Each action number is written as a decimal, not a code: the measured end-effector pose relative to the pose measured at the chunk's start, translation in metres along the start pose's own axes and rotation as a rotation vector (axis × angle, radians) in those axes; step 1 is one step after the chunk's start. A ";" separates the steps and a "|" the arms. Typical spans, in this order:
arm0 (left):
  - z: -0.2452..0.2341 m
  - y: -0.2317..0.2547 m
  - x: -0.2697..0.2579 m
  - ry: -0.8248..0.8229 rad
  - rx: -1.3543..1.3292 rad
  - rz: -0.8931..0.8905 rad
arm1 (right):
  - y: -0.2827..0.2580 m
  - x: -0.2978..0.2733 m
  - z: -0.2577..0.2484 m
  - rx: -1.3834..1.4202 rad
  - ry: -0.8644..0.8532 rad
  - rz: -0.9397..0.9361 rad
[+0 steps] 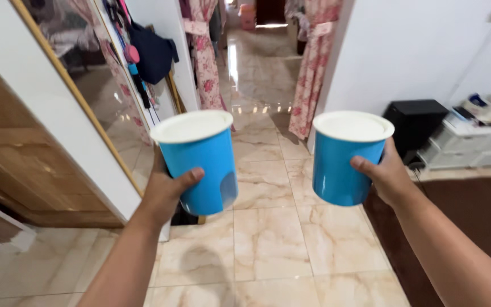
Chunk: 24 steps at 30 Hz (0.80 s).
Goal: The person picks up multiple plastic containers from a kitchen counter and a storage shelf, carries them through a hallway, and places them on a wooden cabinet. The person handles purple, pink, blue, and yellow containers, as well as two glass jars with wooden lids.
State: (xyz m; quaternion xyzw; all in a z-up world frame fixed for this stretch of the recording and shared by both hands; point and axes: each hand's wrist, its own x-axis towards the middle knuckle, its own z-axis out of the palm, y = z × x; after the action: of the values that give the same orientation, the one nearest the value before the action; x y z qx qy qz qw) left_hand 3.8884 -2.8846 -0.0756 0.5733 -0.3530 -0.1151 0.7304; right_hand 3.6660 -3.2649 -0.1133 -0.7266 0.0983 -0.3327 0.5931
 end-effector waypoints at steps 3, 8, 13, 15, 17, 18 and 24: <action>-0.012 -0.035 0.082 0.021 -0.029 0.044 | 0.026 0.098 0.003 0.044 -0.052 -0.061; -0.032 -0.103 0.223 0.021 -0.009 0.044 | 0.087 0.243 0.022 0.063 -0.058 -0.112; -0.054 -0.158 0.387 -0.099 0.018 0.057 | 0.151 0.384 0.040 0.034 0.005 -0.067; -0.056 -0.178 0.450 -0.107 0.053 0.035 | 0.175 0.429 0.039 -0.024 0.047 -0.041; -0.054 -0.202 0.509 -0.120 0.065 0.017 | 0.197 0.472 0.032 -0.059 0.081 -0.027; -0.051 -0.216 0.539 -0.129 0.062 0.012 | 0.209 0.494 0.026 -0.064 0.094 -0.027; -0.020 -0.315 0.713 -0.176 0.082 0.075 | 0.291 0.654 -0.020 -0.089 0.108 -0.025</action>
State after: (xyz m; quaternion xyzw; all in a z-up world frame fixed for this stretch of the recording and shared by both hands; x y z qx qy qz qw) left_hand 4.4921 -3.3774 -0.0933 0.5768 -0.4414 -0.1231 0.6763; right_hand 4.2239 -3.7135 -0.1420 -0.7345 0.1360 -0.3740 0.5497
